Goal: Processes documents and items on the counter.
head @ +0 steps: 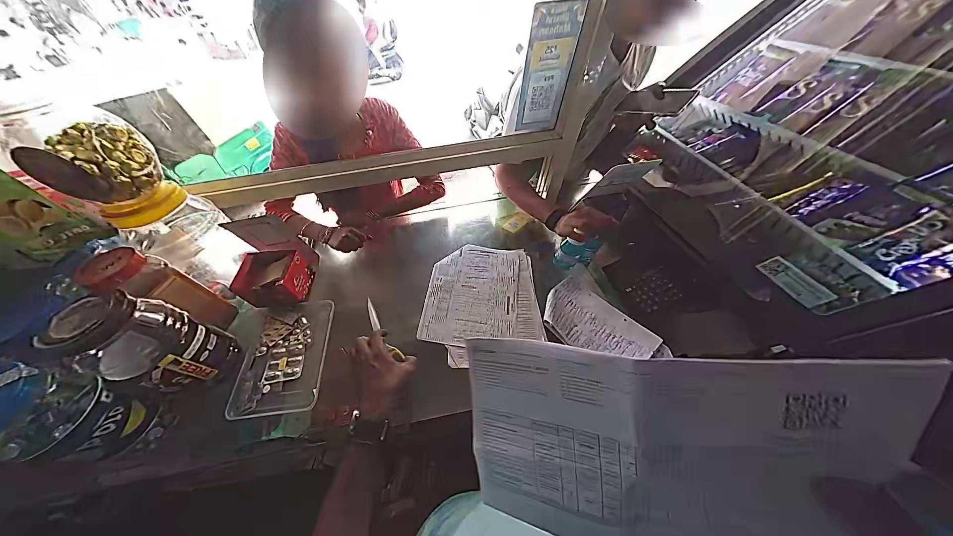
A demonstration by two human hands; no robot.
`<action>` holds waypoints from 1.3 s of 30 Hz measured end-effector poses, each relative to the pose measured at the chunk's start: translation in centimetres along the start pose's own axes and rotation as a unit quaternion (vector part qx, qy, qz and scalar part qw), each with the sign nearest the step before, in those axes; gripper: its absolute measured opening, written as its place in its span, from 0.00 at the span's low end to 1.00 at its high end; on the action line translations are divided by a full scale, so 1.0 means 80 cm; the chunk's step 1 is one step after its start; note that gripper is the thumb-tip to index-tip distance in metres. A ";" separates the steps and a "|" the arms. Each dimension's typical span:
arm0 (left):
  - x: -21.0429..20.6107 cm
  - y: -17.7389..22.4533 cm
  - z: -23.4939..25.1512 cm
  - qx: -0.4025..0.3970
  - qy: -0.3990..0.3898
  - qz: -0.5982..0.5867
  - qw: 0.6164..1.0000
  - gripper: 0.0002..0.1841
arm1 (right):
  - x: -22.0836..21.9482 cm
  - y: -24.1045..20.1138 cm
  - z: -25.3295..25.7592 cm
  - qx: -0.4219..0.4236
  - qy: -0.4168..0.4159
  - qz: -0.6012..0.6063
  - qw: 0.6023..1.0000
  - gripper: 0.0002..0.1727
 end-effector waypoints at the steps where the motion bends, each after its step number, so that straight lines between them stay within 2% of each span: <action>1: -0.003 -0.018 0.009 0.016 -0.001 0.018 1.000 0.43 | -0.017 0.013 0.019 -0.011 -0.006 0.006 1.000 0.13; 3: 0.006 -0.035 0.013 0.032 -0.009 0.010 0.999 0.39 | -0.070 0.045 0.056 -0.058 -0.038 0.038 0.997 0.11; 5: 0.025 -0.047 0.011 0.023 0.032 -0.030 0.999 0.34 | -0.132 0.091 0.089 -0.094 -0.084 0.054 0.991 0.12; 8: 0.066 -0.041 -0.018 -0.004 0.206 -0.082 0.975 0.21 | -0.200 0.179 0.112 -0.139 -0.137 -0.029 0.980 0.18; 9: 0.074 -0.024 -0.035 -0.034 0.262 -0.089 0.960 0.18 | -0.213 0.208 0.112 -0.146 -0.155 -0.046 0.976 0.20; 10: 0.075 0.002 -0.054 -0.070 0.276 -0.106 0.953 0.16 | -0.223 0.232 0.112 -0.132 -0.172 -0.060 0.974 0.21; 12: 0.053 0.074 -0.093 -0.153 0.204 -0.146 0.956 0.13 | -0.234 0.257 0.115 -0.088 -0.208 -0.101 0.969 0.28; 14: -0.007 0.151 -0.130 -0.235 0.083 -0.160 0.955 0.12 | -0.235 0.266 0.116 -0.077 -0.225 -0.108 0.965 0.31; 16: -0.074 0.212 -0.153 -0.318 -0.002 -0.116 0.941 0.17 | -0.231 0.271 0.115 -0.094 -0.234 -0.099 0.963 0.32; 18: -0.119 0.246 -0.157 -0.371 -0.030 -0.069 0.925 0.20 | -0.228 0.270 0.115 -0.110 -0.247 -0.089 0.959 0.31; 21: -0.142 0.269 -0.156 -0.406 0.028 -0.044 0.912 0.10 | -0.222 0.277 0.124 -0.128 -0.254 -0.057 0.957 0.30; 26: -0.135 0.282 -0.169 -0.369 0.102 -0.091 0.920 0.10 | -0.224 0.291 0.131 -0.191 -0.236 0.079 0.950 0.29; 30: -0.142 0.285 -0.170 -0.301 0.112 -0.134 0.937 0.10 | -0.214 0.290 0.133 -0.216 -0.252 0.085 0.939 0.27; 34: -0.147 0.285 -0.171 -0.239 0.125 -0.183 0.945 0.09 | -0.212 0.291 0.134 -0.203 -0.255 0.091 0.941 0.22; 39: -0.145 0.288 -0.166 -0.157 0.111 -0.279 0.941 0.04 | -0.218 0.296 0.135 -0.198 -0.233 0.179 0.935 0.21</action>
Point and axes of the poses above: each hand's wrist, its own z-axis towards the middle knuckle, its own x-axis out of the back of the hand, y = z × x, the point moved 2 cm from there along z, towards the middle knuckle, and after that the axes turned 3 degrees about y, right-handed, at the moved point
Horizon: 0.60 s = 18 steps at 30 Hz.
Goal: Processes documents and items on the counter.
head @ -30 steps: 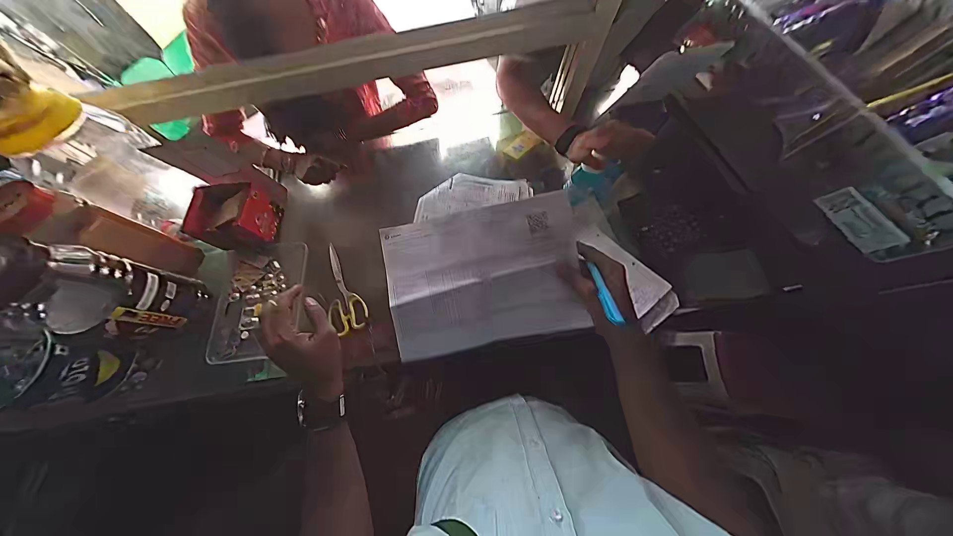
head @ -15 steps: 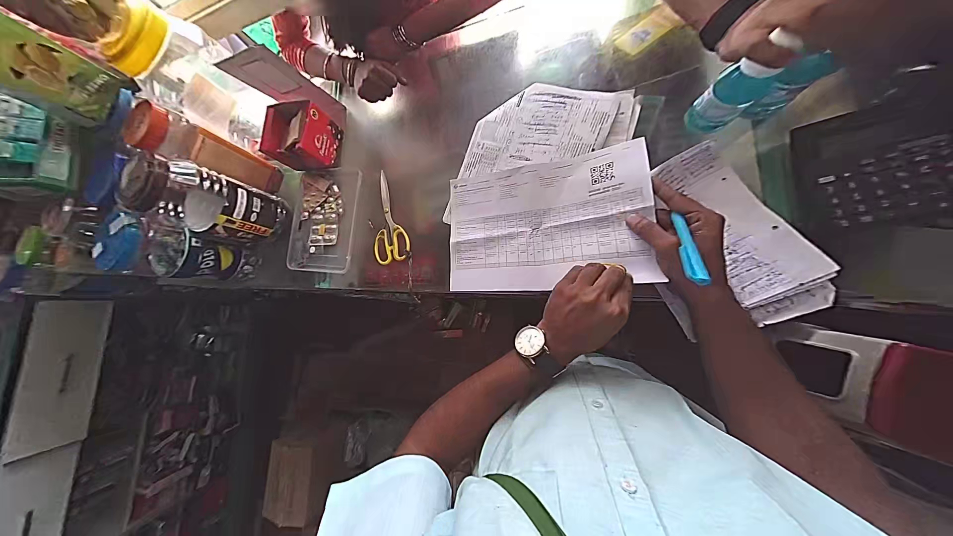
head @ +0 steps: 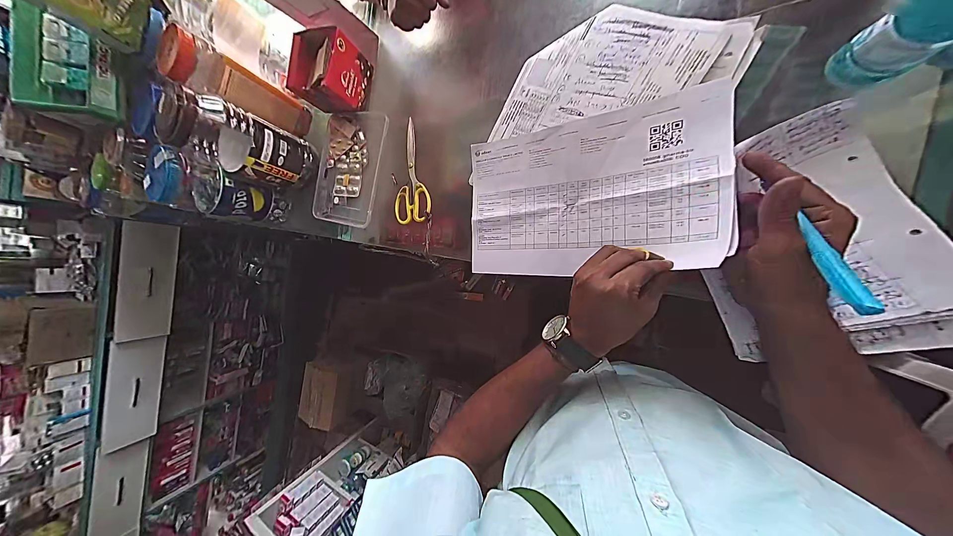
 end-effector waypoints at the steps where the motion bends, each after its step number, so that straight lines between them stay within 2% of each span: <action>1: 0.000 -0.001 0.002 0.029 0.007 -0.042 0.999 0.05 | 0.000 -0.002 -0.001 -0.001 -0.001 0.007 1.000 0.24; 2: -0.001 -0.003 0.005 0.068 0.018 -0.102 0.992 0.05 | 0.001 -0.004 -0.001 0.001 -0.003 -0.002 1.000 0.26; 4: 0.006 -0.007 0.014 0.166 0.059 -0.250 0.952 0.05 | 0.005 -0.005 -0.003 0.015 -0.021 -0.051 0.998 0.23; 6: 0.044 -0.008 0.037 0.235 0.132 -0.313 0.911 0.04 | 0.008 -0.008 -0.003 -0.013 -0.030 -0.105 0.994 0.31; 7: 0.082 -0.009 0.055 0.249 0.167 -0.292 0.908 0.03 | 0.010 -0.006 -0.001 -0.027 -0.032 -0.120 0.992 0.36; 9: 0.183 -0.027 0.098 0.223 0.243 -0.182 0.926 0.02 | 0.012 -0.002 -0.001 -0.034 -0.030 -0.129 0.991 0.39; 11: 0.289 -0.078 0.152 0.169 0.330 -0.111 0.922 0.04 | 0.010 0.000 0.000 -0.038 -0.024 -0.121 0.992 0.38; 13: 0.369 -0.145 0.195 0.177 0.382 -0.036 0.907 0.07 | 0.007 -0.002 0.001 -0.040 -0.020 -0.118 0.992 0.36; 15: 0.417 -0.214 0.219 0.225 0.370 0.044 0.900 0.12 | 0.005 -0.004 0.000 -0.040 -0.018 -0.112 0.993 0.35; 18: 0.436 -0.285 0.228 0.296 0.326 0.115 0.890 0.17 | 0.000 -0.006 -0.001 -0.041 -0.007 -0.114 0.993 0.35</action>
Point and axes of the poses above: each hand's wrist, its own z-axis towards the middle knuckle, its own x-axis out of the back of the hand, y = z × x, the point moved 2 cm from there along z, towards the middle knuckle, and after that the axes turned 3 degrees about y, right-handed, at the moved point
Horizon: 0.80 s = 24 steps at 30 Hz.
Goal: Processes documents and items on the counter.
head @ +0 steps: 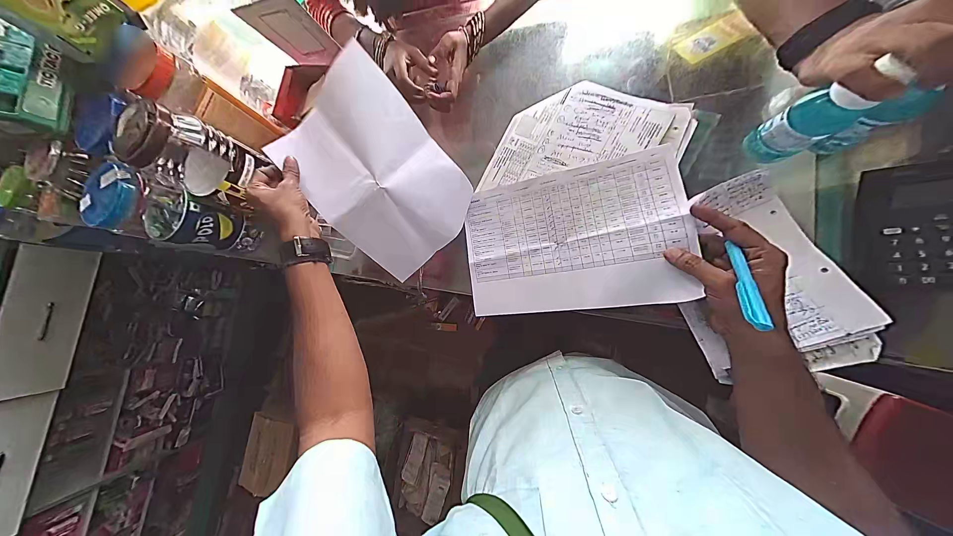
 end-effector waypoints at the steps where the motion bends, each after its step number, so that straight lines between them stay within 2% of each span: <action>1: -0.005 -0.014 0.007 0.009 -0.005 0.024 1.000 0.19 | -0.001 -0.003 0.000 -0.003 0.003 0.000 1.000 0.35; 4: -0.020 -0.051 0.015 0.026 -0.018 0.070 0.997 0.21 | -0.003 -0.009 -0.002 -0.008 0.009 -0.010 1.000 0.35; 7: -0.024 -0.063 0.012 0.024 -0.021 0.058 0.998 0.23 | -0.005 -0.014 0.000 -0.009 0.016 -0.025 1.000 0.35; 9: -0.015 -0.058 0.000 -0.008 -0.030 0.061 0.998 0.28 | -0.002 -0.012 -0.002 -0.001 0.015 -0.040 0.999 0.34; 11: -0.001 -0.036 -0.018 -0.075 -0.019 0.074 0.994 0.29 | 0.001 -0.014 0.004 0.016 0.008 -0.046 0.999 0.34; 13: 0.014 -0.009 -0.066 -0.130 -0.038 0.086 0.987 0.25 | -0.001 -0.014 0.006 0.016 -0.002 -0.040 0.999 0.33; 16: 0.002 0.038 -0.199 -0.212 -0.140 -0.004 0.967 0.13 | -0.003 -0.009 0.002 0.016 -0.005 -0.024 1.000 0.32; 18: -0.019 0.060 -0.302 -0.284 -0.249 -0.075 0.923 0.08 | -0.002 -0.008 0.001 0.030 -0.003 -0.026 0.999 0.32; 20: -0.043 0.074 -0.386 -0.371 -0.355 -0.096 0.853 0.07 | 0.000 -0.004 0.005 0.049 -0.003 -0.045 0.998 0.31; 22: -0.068 0.083 -0.445 -0.465 -0.408 -0.070 0.782 0.11 | 0.004 -0.003 0.003 0.054 -0.004 -0.082 0.995 0.31; 24: -0.088 0.087 -0.486 -0.528 -0.436 -0.019 0.729 0.16 | 0.006 -0.001 -0.006 0.034 -0.002 -0.088 0.996 0.31</action>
Point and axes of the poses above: each hand's wrist, its own z-axis towards the middle knuckle, its own x-axis out of the back of the hand, y = z × x, the point moved 2 cm from there along z, towards the middle knuckle, and after that the axes turned 3 degrees about y, right-handed, at the moved point
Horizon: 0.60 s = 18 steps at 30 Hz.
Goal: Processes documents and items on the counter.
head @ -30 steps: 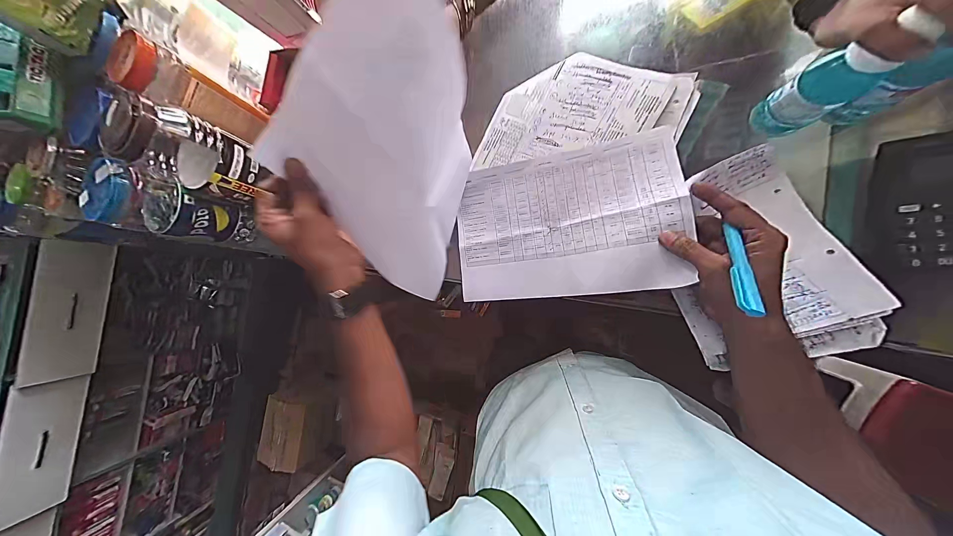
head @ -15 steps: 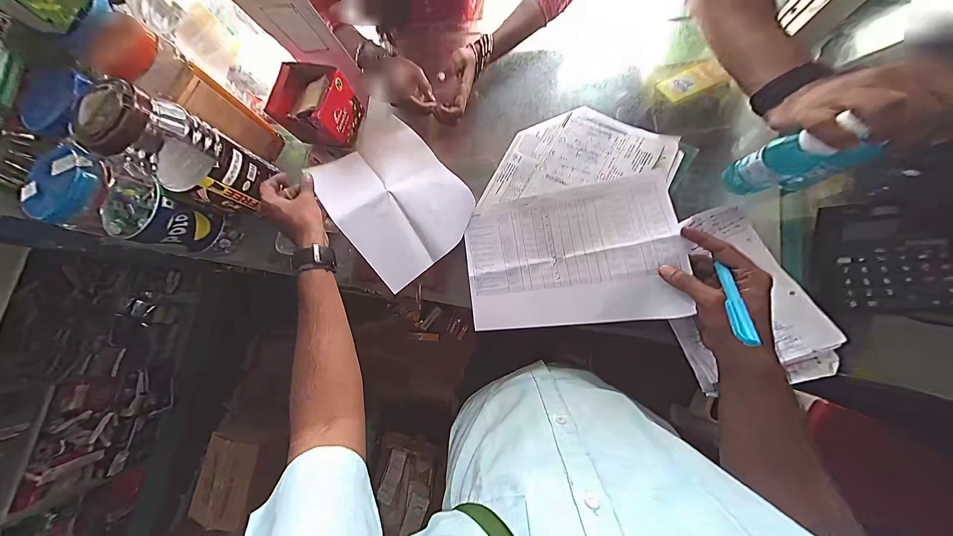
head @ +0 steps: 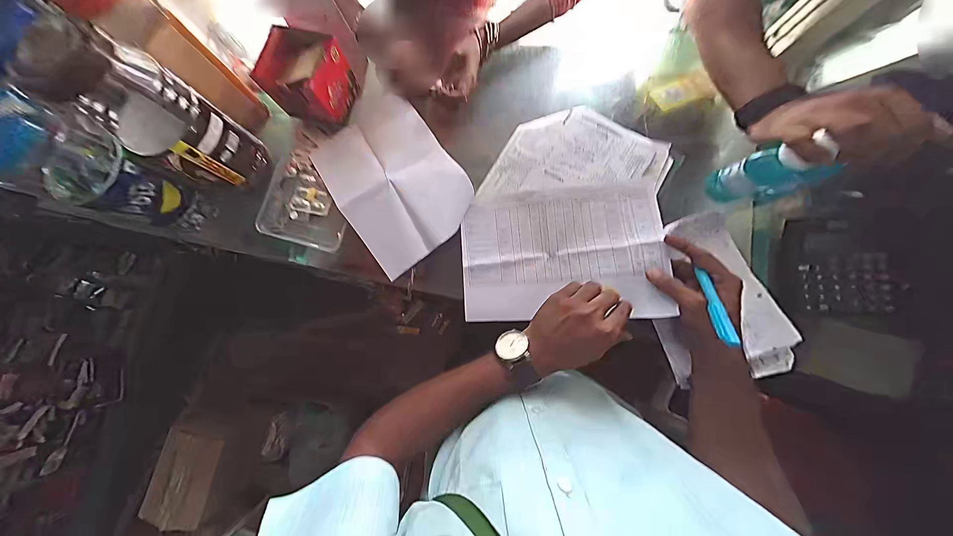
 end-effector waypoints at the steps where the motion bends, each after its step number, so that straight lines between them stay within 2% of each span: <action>1: -0.013 0.004 0.008 -0.020 -0.011 0.031 0.999 0.16 | -0.001 0.000 0.002 -0.007 0.001 0.010 1.000 0.31; 4: -0.032 0.013 0.016 -0.045 0.026 0.081 0.995 0.13 | -0.003 -0.004 0.003 -0.012 -0.003 0.015 1.000 0.31; 7: -0.033 0.018 0.015 -0.034 0.049 0.089 0.994 0.13 | -0.003 -0.004 0.002 -0.005 -0.004 0.015 1.000 0.30; 15: -0.038 0.020 0.016 -0.012 0.048 0.092 0.995 0.13 | 0.000 -0.006 0.002 -0.015 -0.024 0.017 0.999 0.30; 18: -0.035 0.021 0.018 -0.007 0.058 0.068 0.996 0.11 | 0.001 -0.009 0.003 0.001 -0.015 -0.006 1.000 0.24</action>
Point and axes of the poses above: each hand's wrist, its own z-axis towards the middle knuckle, its own x-axis out of the back of the hand, y = z × x, the point moved 2 cm from there along z, towards the middle knuckle, and after that the axes turned 3 degrees about y, right-handed, at the moved point
